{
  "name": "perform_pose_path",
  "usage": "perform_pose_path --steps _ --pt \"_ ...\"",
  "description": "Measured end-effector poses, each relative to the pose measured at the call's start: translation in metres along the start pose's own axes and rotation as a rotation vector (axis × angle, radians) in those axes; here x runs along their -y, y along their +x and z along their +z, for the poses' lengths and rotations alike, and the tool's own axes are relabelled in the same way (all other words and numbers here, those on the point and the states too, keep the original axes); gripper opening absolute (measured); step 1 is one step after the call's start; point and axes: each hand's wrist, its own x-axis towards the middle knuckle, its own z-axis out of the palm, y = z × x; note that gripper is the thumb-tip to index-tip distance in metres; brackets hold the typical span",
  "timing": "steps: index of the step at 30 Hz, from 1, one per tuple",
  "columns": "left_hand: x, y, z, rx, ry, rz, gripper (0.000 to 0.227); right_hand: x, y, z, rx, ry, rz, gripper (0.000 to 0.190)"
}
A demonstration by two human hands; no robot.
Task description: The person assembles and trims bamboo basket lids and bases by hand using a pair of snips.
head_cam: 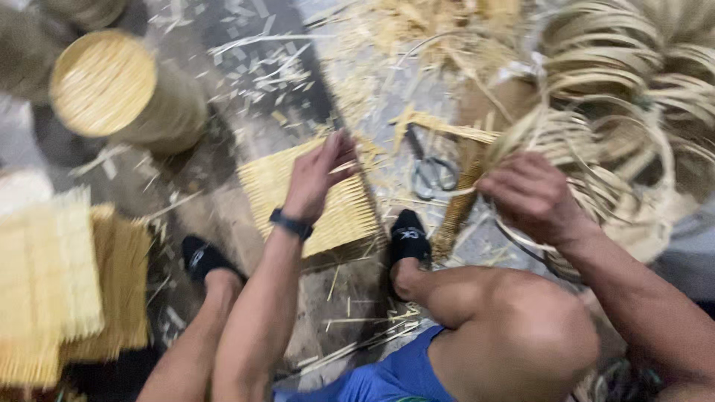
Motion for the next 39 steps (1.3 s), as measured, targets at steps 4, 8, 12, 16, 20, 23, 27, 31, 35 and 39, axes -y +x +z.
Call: perform_pose_path --steps 4,8,12,16,20,23,27,31,35,39 --pt "-0.003 0.001 -0.010 0.129 -0.579 -0.006 0.043 0.023 0.060 0.021 0.208 0.025 -0.197 0.039" --pt "0.004 -0.019 -0.046 0.085 -0.750 0.055 0.030 0.028 0.097 0.021 -0.063 0.171 0.069 0.052" --pt "0.007 -0.040 -0.054 0.025 -0.997 0.253 0.018 0.016 0.141 0.044 0.064 1.344 1.007 0.054" --pt "-0.003 -0.061 -0.053 -0.118 -1.057 0.217 0.019 0.012 0.155 0.068 0.149 1.394 1.010 0.049" --pt "-0.034 -0.069 -0.082 -0.061 -0.690 0.081 0.036 0.002 0.161 0.100 0.232 1.474 0.913 0.041" --pt "-0.037 -0.062 -0.090 -0.100 -0.344 -0.110 0.037 0.001 0.159 0.115 0.277 1.521 0.984 0.046" --pt "-0.023 -0.058 -0.100 -0.171 -0.417 -0.027 0.036 0.007 0.156 0.133 0.254 1.518 1.017 0.052" --pt "-0.012 -0.059 -0.117 -0.215 -0.689 0.043 0.038 0.018 0.146 0.153 0.072 1.694 1.085 0.040" --pt "0.016 -0.055 -0.120 -0.161 -0.746 0.032 0.038 0.017 0.140 0.188 -0.228 1.883 1.086 0.048" --pt "0.030 -0.050 -0.127 -0.189 -0.810 0.046 0.036 0.013 0.138 0.195 -0.071 1.879 1.079 0.040"
